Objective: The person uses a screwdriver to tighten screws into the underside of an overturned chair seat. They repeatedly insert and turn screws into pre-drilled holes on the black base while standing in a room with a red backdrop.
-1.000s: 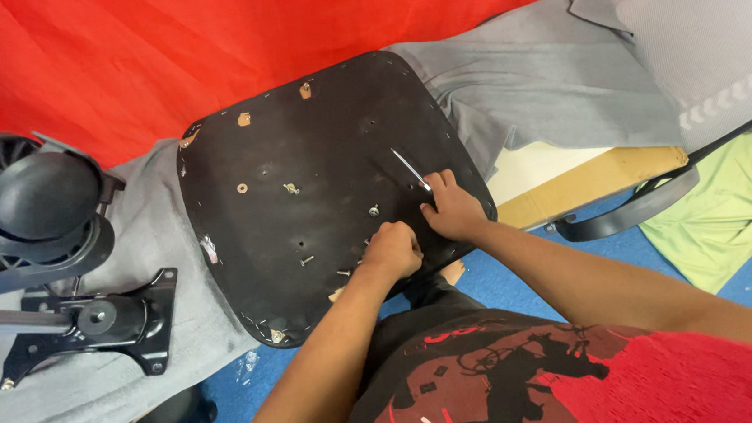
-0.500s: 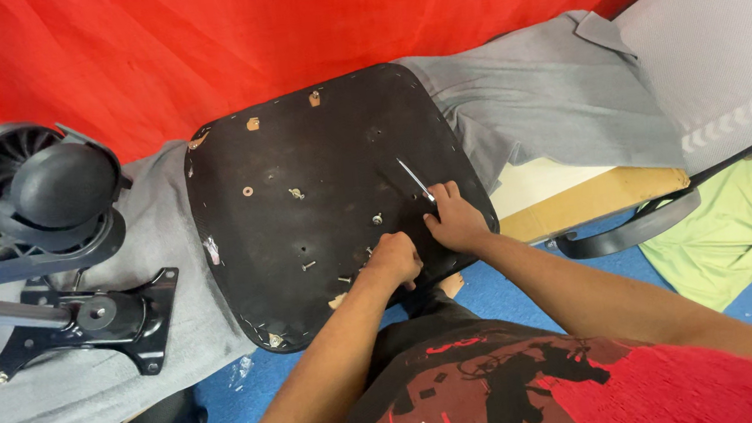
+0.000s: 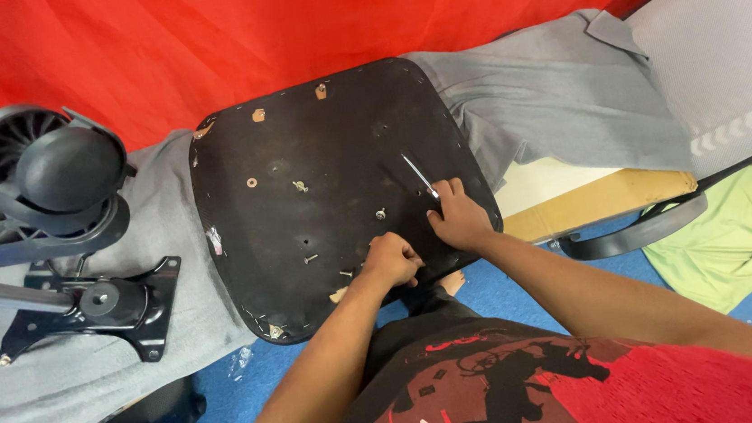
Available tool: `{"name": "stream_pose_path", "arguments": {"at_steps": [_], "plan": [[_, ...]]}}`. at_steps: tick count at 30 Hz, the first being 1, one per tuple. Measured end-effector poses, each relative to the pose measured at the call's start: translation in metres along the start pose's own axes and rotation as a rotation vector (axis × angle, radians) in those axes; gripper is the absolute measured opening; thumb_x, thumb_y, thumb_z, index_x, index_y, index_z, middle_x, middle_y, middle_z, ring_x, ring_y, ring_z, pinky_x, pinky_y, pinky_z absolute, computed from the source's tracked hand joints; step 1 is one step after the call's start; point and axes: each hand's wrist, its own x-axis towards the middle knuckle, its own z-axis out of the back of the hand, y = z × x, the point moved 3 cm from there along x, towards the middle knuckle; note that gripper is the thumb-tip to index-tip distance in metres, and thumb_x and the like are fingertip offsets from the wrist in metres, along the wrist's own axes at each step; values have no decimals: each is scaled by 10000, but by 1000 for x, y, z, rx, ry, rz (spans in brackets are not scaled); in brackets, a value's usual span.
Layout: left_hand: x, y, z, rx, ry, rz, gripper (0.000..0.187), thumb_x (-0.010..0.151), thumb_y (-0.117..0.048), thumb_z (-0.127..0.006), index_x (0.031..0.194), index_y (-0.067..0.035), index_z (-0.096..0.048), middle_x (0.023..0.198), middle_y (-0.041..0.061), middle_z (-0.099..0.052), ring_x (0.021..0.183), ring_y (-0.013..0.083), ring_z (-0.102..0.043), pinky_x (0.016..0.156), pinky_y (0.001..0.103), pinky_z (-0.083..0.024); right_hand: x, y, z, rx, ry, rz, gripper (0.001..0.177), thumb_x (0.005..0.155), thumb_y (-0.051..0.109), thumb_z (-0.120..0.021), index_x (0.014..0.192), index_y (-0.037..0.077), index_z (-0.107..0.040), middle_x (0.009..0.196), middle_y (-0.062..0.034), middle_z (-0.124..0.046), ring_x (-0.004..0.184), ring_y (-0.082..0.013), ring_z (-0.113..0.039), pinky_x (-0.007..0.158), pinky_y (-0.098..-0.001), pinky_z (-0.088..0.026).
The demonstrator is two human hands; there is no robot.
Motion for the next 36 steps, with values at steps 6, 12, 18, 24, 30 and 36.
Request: {"name": "stream_pose_path", "arguments": {"at_steps": [6,12,18,24,30,36], "plan": [[-3,-2,-2,61,0,55,173,874,-171,-761,956,-24,-796,799,121,-789,674,180,-778,747,269,-588,0,-3,-2,11,-5,13,465,900,243,-666,1313,160,-469,1323,-145,-476,1071,-397,-635,870,-517,-514],[-3,-2,-2,48,30,92,166,879,-174,-744,942,-32,-802,779,105,-786,684,160,-776,708,274,-605,8,-21,-18,27,2,-23,488,875,248,-705,1293,156,-471,1321,-152,-467,1097,-407,-610,875,-515,-503],[1,3,1,-24,7,53,165,890,-173,-742,886,-11,-775,732,87,-771,656,159,-769,664,288,-599,12,-20,-27,481,37,2,483,941,184,-722,1344,94,-470,1193,-148,-613,1075,-255,-623,905,-420,-504],[10,11,0,-171,45,83,87,856,-85,-768,871,1,-764,764,109,-768,648,176,-757,600,282,-606,-25,10,-15,791,278,-332,512,960,110,-561,1413,170,-329,1084,-115,-547,662,-175,-591,617,-331,-493],[13,19,-2,-272,104,131,110,886,-100,-745,926,0,-768,825,116,-780,685,189,-777,598,262,-606,-33,29,-1,1420,398,-467,310,1012,180,-578,1258,-5,-541,1017,-123,-628,727,-152,-638,650,-303,-573],[9,17,0,-295,130,108,101,877,-94,-751,920,-2,-758,856,114,-781,710,204,-787,575,251,-590,-41,54,19,1997,314,-759,451,1027,319,-423,1186,-79,-564,1131,-318,-661,917,-324,-708,830,-350,-627]]}}
